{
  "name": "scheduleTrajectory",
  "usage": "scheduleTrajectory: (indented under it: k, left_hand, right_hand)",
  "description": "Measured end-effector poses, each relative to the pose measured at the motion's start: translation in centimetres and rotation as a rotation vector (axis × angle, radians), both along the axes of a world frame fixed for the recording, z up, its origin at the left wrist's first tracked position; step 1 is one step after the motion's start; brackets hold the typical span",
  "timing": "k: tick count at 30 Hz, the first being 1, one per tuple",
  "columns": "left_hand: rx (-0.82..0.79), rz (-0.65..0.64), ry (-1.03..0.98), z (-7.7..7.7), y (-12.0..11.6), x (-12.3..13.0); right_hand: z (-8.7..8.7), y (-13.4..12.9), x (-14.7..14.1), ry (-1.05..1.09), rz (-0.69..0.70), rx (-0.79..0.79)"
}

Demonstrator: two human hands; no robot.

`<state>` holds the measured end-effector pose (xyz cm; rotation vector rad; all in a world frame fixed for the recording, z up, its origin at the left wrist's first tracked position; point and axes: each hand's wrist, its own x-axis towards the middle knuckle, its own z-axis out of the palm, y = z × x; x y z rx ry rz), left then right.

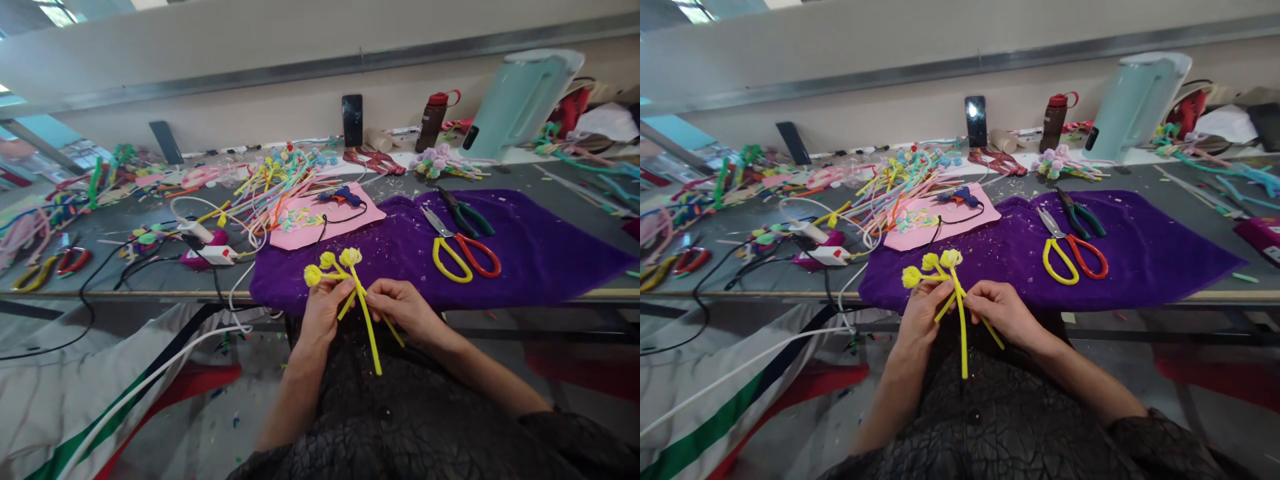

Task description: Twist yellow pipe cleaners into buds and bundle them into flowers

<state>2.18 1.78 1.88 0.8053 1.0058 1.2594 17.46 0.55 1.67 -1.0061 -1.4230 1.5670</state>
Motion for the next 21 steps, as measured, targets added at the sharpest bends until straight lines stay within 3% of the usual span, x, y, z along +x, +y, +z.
scheduleTrajectory:
  k: [6,16,21]
  left_hand:
    - [-0.044,-0.042,-0.037,0.0,-0.5,-0.2]
    - [-0.076,0.025,-0.031,-0.2,-1.2,0.2]
    - [-0.056,0.009,0.084,-0.1,-1.0,0.0]
  right_hand:
    - [-0.2,-0.3,-0.2,-0.056,-0.077,0.105]
    - [-0.8,-0.7,-0.9,-0.131,-0.164,0.183]
    - [-0.9,-0.5,-0.6,-0.276,-0.167,0.333]
